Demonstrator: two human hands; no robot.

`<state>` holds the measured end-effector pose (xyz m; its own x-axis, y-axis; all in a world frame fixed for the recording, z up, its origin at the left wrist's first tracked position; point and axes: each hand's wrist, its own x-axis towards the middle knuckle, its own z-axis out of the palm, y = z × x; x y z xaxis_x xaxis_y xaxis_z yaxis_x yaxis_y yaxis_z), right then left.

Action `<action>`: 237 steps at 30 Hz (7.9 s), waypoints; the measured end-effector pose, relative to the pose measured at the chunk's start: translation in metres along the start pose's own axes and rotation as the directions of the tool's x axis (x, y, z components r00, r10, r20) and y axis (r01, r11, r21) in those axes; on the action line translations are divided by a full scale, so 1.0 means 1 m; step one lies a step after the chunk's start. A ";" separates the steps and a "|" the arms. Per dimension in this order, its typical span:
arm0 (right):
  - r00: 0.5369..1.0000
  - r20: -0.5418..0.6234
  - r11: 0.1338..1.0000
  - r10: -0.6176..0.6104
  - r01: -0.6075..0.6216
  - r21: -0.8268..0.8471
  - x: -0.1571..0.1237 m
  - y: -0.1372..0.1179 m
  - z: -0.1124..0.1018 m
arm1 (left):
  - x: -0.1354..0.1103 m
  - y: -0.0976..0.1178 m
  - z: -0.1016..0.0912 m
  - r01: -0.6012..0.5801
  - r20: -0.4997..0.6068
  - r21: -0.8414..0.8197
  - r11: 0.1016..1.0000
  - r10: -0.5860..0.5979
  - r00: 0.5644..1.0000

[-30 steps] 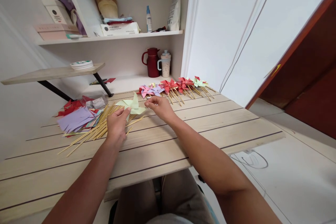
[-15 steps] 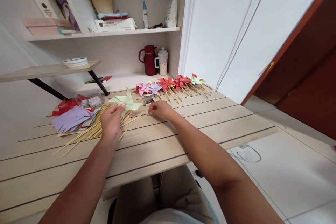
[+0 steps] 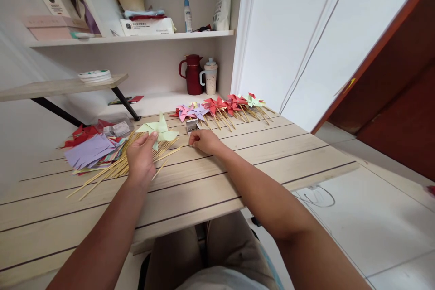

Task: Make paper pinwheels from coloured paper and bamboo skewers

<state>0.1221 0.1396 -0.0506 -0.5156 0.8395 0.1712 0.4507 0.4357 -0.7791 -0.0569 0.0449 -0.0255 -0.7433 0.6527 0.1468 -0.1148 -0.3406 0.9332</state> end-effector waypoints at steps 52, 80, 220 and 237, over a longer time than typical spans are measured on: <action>0.990 -0.092 0.974 0.106 -0.122 -0.193 0.004 -0.005 0.002 | 0.000 -0.005 -0.004 0.277 0.235 -0.020 0.961 -0.265 0.935; 0.969 0.205 0.991 0.137 -0.135 -0.023 0.001 -0.002 -0.011 | 0.005 -0.010 -0.004 0.281 0.160 -0.044 0.959 -0.271 0.949; 0.951 -0.264 0.739 -0.162 0.295 0.605 -0.040 -0.065 0.002 | -0.027 0.008 0.000 -0.672 0.340 0.295 0.679 0.582 0.738; 0.975 -0.222 0.670 -0.031 0.185 0.719 -0.043 -0.068 0.003 | -0.034 0.010 0.002 -0.686 0.374 0.261 0.679 0.584 0.720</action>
<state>0.1119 0.0732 -0.0069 -0.3551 0.8765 0.3250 -0.3175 0.2139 -0.9238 -0.0312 0.0207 -0.0200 -0.3559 0.5243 0.7736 0.6037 -0.5029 0.6186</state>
